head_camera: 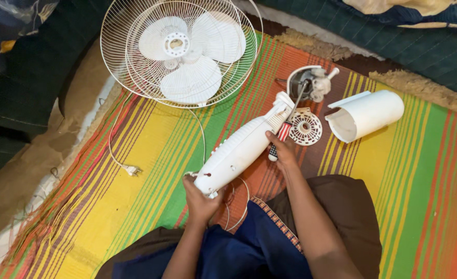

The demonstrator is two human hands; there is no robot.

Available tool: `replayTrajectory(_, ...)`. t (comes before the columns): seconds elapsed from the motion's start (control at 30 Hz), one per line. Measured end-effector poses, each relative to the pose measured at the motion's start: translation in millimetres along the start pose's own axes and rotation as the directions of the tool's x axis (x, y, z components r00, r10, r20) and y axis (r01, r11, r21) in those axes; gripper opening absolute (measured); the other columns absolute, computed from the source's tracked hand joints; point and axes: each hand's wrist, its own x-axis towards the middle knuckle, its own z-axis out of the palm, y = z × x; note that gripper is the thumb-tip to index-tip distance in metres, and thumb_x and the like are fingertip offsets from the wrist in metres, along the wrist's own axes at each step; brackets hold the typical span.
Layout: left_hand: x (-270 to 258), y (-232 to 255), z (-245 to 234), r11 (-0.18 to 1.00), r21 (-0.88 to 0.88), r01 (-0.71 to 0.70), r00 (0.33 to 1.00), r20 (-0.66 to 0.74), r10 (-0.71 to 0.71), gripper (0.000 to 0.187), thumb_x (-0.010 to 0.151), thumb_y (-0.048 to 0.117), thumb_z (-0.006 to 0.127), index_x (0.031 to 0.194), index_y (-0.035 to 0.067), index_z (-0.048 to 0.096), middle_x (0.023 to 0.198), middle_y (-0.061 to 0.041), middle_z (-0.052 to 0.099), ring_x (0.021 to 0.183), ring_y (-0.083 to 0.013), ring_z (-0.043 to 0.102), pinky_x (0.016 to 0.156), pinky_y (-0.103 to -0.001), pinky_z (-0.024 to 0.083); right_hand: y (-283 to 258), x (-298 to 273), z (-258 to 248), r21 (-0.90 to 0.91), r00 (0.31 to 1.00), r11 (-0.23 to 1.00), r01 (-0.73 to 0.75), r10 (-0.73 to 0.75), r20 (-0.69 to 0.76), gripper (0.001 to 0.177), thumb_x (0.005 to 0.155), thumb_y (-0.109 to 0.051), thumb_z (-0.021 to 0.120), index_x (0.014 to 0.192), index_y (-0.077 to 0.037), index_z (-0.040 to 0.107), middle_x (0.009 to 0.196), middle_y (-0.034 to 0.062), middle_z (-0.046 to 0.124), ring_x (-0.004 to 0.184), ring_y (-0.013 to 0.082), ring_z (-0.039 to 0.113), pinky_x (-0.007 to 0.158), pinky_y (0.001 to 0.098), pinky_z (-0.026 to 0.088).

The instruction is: The person sits on a mat and uses a screwdriver to remove screws from the white plastic base of a disassembled electric fan. They remove several screws and set them aside on the mat.

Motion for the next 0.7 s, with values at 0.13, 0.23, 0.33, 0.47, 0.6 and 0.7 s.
replayTrajectory(0.13, 0, -2, 3, 0.992, -0.116, 0.045, 0.999, 0.009, -0.044, 0.082, 0.063, 0.023, 0.092, 0.121, -0.004, 0.04, 0.112, -0.021, 0.058, 0.102, -0.0333, 0.064, 0.088, -0.043, 0.053, -11, 17, 15, -0.088, 0.998, 0.996, -0.007, 0.012, 0.055, 0.034, 0.081, -0.022, 0.087, 0.102, -0.004, 0.068, 0.083, 0.0029, 0.071, 0.065, 0.0113, 0.064, 0.059, 0.0264, 0.052)
replayTrajectory(0.23, 6, -4, 11, 0.987, -0.11, 0.121, 0.993, 0.019, -0.12, 0.086, 0.06, 0.022, 0.093, 0.122, -0.004, 0.041, 0.112, -0.021, 0.06, 0.102, -0.0327, 0.064, 0.089, -0.043, 0.053, -6, 37, 19, -0.152, 0.993, 0.988, -0.033, 0.05, 0.111, 0.035, 0.082, -0.028, 0.088, 0.098, -0.002, 0.07, 0.079, 0.0034, 0.07, 0.064, 0.0115, 0.062, 0.058, 0.0265, 0.05)
replayTrajectory(0.33, 10, -7, 17, 0.977, -0.095, 0.19, 0.982, 0.001, -0.191, 0.083, 0.06, 0.021, 0.092, 0.121, -0.003, 0.042, 0.11, -0.021, 0.062, 0.101, -0.0328, 0.066, 0.088, -0.043, 0.054, 8, 54, 21, -0.191, 0.984, 0.977, -0.092, 0.118, 0.132, 0.037, 0.081, -0.032, 0.086, 0.097, -0.003, 0.07, 0.078, 0.0029, 0.07, 0.063, 0.0114, 0.062, 0.057, 0.0266, 0.05)
replayTrajectory(0.47, 20, -17, 14, 0.985, -0.024, 0.17, 0.985, -0.039, -0.17, 0.075, 0.062, 0.016, 0.087, 0.121, -0.002, 0.044, 0.11, -0.023, 0.063, 0.101, -0.0367, 0.066, 0.087, -0.045, 0.054, 21, 57, 28, -0.179, 0.982, 0.971, -0.16, 0.175, 0.07, 0.035, 0.079, -0.03, 0.085, 0.096, -0.004, 0.069, 0.077, 0.0025, 0.07, 0.061, 0.012, 0.062, 0.055, 0.027, 0.051)
replayTrajectory(0.6, 23, -27, 14, 0.987, 0.001, 0.163, 0.985, -0.056, -0.162, 0.076, 0.06, 0.014, 0.084, 0.121, -0.001, 0.042, 0.108, -0.024, 0.062, 0.099, -0.0395, 0.066, 0.085, -0.047, 0.055, 13, 46, 37, -0.176, 0.986, 0.979, -0.103, 0.125, 0.115, 0.034, 0.083, -0.03, 0.084, 0.1, -0.004, 0.068, 0.081, 0.0024, 0.07, 0.063, 0.0098, 0.062, 0.057, 0.025, 0.051)
replayTrajectory(0.7, 21, -30, 15, 0.987, -0.017, 0.157, 0.986, -0.048, -0.158, 0.076, 0.06, 0.015, 0.083, 0.122, 0.0, 0.042, 0.107, -0.023, 0.063, 0.097, -0.0403, 0.067, 0.084, -0.047, 0.055, 3, 31, 45, -0.202, 0.996, 0.976, -0.085, 0.088, 0.008, 0.044, 0.084, -0.027, 0.083, 0.111, -0.002, 0.059, 0.08, 0.0014, 0.065, 0.06, 0.0105, 0.057, 0.053, 0.0272, 0.047)
